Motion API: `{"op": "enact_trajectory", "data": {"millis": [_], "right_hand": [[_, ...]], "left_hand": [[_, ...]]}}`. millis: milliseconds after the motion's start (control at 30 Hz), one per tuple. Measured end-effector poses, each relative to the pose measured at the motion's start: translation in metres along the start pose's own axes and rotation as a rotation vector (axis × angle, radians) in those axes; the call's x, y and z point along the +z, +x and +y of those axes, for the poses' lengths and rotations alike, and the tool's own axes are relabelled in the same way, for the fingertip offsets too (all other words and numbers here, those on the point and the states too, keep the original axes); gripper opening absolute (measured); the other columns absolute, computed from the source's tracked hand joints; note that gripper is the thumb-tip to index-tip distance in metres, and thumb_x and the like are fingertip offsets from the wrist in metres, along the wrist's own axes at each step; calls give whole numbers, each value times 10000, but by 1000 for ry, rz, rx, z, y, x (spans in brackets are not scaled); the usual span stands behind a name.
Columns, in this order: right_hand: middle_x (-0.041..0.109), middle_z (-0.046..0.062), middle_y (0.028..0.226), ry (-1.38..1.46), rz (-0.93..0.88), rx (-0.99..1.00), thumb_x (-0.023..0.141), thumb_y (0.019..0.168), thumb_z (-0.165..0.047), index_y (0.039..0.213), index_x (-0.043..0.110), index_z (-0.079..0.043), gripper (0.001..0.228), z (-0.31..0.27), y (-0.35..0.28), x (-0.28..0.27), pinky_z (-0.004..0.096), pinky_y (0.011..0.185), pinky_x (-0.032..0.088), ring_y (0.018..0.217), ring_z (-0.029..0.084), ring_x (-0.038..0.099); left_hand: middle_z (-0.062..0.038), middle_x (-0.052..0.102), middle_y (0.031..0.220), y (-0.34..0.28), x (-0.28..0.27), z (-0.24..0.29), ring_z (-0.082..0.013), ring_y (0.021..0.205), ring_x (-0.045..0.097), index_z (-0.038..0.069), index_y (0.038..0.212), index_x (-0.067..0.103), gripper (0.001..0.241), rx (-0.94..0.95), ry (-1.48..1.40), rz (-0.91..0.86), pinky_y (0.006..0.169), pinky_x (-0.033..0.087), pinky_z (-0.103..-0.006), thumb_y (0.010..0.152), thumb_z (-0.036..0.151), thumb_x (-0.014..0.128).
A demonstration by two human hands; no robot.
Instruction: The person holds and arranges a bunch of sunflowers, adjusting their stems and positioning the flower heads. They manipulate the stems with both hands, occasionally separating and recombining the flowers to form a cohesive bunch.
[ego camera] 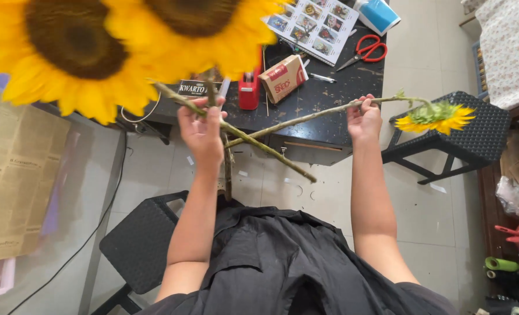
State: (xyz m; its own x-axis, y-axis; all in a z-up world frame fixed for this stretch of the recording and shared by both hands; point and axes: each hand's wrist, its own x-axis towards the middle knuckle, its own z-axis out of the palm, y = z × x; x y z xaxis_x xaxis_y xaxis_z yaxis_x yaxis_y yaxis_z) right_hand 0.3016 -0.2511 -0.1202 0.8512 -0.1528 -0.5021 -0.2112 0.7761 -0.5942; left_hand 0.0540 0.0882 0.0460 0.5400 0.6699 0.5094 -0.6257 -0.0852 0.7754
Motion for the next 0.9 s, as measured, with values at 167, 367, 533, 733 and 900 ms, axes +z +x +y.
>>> {"op": "enact_trajectory", "data": {"millis": [167, 367, 533, 733, 900], "right_hand": [[733, 35, 971, 63, 81, -102, 655, 991, -181, 1115, 658, -174, 124, -43, 45, -14, 416, 896, 708, 910, 205, 734], [699, -1, 922, -279, 264, -279, 607, 983, -146, 1176, 609, -271, 230, -52, 85, -47, 426, 820, 720, 839, 187, 731], [709, 82, 892, -986, 311, -483, 691, 861, -195, 1064, 718, -184, 205, 9, 105, -39, 453, 607, 664, 816, 243, 715], [765, 65, 996, -1728, 190, -492, 687, 861, -258, 1011, 761, -252, 168, 60, 165, -33, 455, 912, 585, 1061, 321, 712], [748, 130, 1133, -1943, 165, -269, 695, 914, -281, 1268, 706, -272, 354, 84, 140, -8, 529, 925, 569, 1119, 340, 703]], "left_hand": [[-114, 604, 1124, 41, -45, -8, -337, 980, 754, 56, 1193, 492, 256, 45, -8, 121, 710, 670, -370, 1010, 94, 668], [-68, 521, 1215, 81, -83, 15, -317, 1049, 740, 111, 1190, 432, 238, 36, 99, 172, 758, 644, -287, 1037, 45, 602], [-131, 544, 1183, 89, -72, -9, -370, 1034, 738, 62, 1182, 442, 242, 24, 181, -21, 720, 659, -332, 1028, -3, 617], [-120, 617, 1149, 73, -25, -46, -305, 984, 745, 52, 1147, 519, 230, -101, 106, -151, 705, 626, -280, 983, 6, 674], [-149, 702, 1098, 47, -13, -93, -311, 988, 750, 47, 1128, 593, 248, -232, 119, -222, 731, 633, -319, 925, -33, 712]]}}
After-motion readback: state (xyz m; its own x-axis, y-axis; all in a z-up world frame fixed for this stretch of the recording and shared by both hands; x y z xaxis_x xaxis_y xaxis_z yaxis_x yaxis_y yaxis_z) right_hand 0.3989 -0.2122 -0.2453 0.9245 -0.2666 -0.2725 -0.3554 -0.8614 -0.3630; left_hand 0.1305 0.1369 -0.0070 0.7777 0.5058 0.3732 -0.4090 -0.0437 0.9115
